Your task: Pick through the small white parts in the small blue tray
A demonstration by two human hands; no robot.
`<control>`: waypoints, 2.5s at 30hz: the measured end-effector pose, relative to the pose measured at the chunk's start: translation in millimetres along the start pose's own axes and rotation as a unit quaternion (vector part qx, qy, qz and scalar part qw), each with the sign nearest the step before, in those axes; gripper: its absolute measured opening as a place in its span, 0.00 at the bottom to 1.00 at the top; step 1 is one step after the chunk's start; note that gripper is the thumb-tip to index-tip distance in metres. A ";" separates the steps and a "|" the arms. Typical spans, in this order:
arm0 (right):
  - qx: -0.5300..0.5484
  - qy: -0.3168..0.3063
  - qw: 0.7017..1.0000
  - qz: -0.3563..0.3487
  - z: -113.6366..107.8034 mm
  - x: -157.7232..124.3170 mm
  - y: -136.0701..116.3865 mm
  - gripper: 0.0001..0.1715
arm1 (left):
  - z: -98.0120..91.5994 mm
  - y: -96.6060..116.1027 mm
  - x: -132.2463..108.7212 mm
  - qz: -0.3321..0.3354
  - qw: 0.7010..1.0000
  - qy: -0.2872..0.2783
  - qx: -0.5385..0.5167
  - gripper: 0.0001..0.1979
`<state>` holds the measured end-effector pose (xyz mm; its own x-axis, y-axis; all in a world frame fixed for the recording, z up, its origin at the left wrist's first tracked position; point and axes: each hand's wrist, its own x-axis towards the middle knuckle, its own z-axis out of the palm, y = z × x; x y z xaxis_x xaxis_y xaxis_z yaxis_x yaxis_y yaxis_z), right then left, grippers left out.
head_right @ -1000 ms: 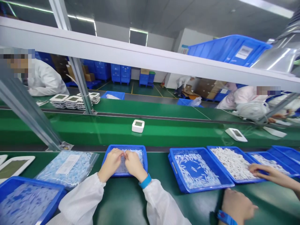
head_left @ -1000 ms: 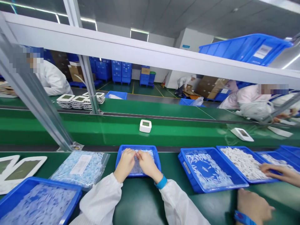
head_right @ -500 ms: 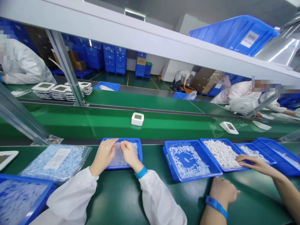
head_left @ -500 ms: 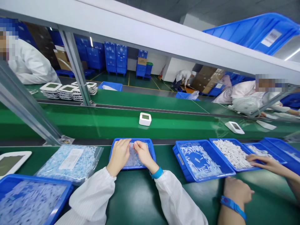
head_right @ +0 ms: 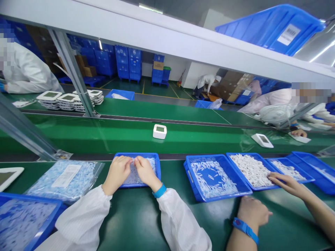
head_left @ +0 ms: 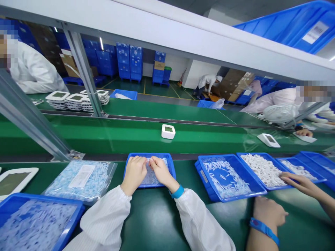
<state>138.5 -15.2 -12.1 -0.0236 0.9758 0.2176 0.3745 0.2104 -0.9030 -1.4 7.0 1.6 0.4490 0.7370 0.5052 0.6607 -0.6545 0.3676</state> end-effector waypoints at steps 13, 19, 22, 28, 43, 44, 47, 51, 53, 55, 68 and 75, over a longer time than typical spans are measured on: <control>-0.027 -0.008 1.000 0.007 3.1 -1.7 -2.3 0.19 | 5.2 -1.6 -2.5 0.035 0.998 0.045 -0.028 0.13; -0.048 -0.013 0.999 0.009 3.2 -1.7 -3.9 0.18 | 4.5 0.2 -3.5 0.035 0.999 0.035 -0.005 0.13; -0.040 -0.007 0.999 0.010 5.2 0.2 -2.0 0.19 | 4.7 1.2 -3.0 0.025 0.999 0.026 -0.003 0.13; -0.005 -0.001 1.000 0.019 11.6 3.9 -0.4 0.21 | 0.8 3.6 -1.5 -0.016 1.000 -0.013 0.023 0.10; -0.057 0.065 0.996 0.011 3.3 12.0 16.6 0.23 | -9.4 -2.0 -5.2 -0.019 0.998 -0.006 0.055 0.11; -0.052 0.068 0.996 0.013 2.9 11.9 17.9 0.23 | -8.9 -2.4 -5.4 -0.021 0.999 -0.003 0.050 0.11; -0.038 0.070 0.997 0.017 2.9 12.5 19.5 0.23 | -7.7 -3.2 -5.7 -0.021 0.999 0.003 0.039 0.11; -0.011 0.077 0.997 0.007 3.8 12.2 13.4 0.24 | -7.7 -2.0 -5.7 -0.027 0.999 0.016 0.026 0.10; 0.004 0.063 0.998 -0.007 4.2 10.7 6.5 0.24 | -7.7 -0.6 -5.5 -0.029 0.999 0.017 0.024 0.10; 0.013 0.044 0.999 -0.016 4.6 8.7 -1.1 0.24 | -7.4 0.6 -5.3 -0.028 0.999 0.017 0.021 0.10; -0.052 0.070 0.996 -0.027 0.6 0.3 -8.6 0.27 | -13.4 3.9 -5.1 -0.017 1.000 -0.011 0.013 0.11; -0.063 0.027 0.997 -0.021 -0.5 0.3 -7.3 0.28 | -10.4 -2.3 -4.3 0.034 0.999 -0.039 -0.001 0.09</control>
<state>136.2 -16.4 -5.2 0.0074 0.9608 0.2772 0.4882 0.2385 -0.8395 -11.1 3.6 6.7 0.5388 0.7014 0.4666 0.6253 -0.7041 0.3364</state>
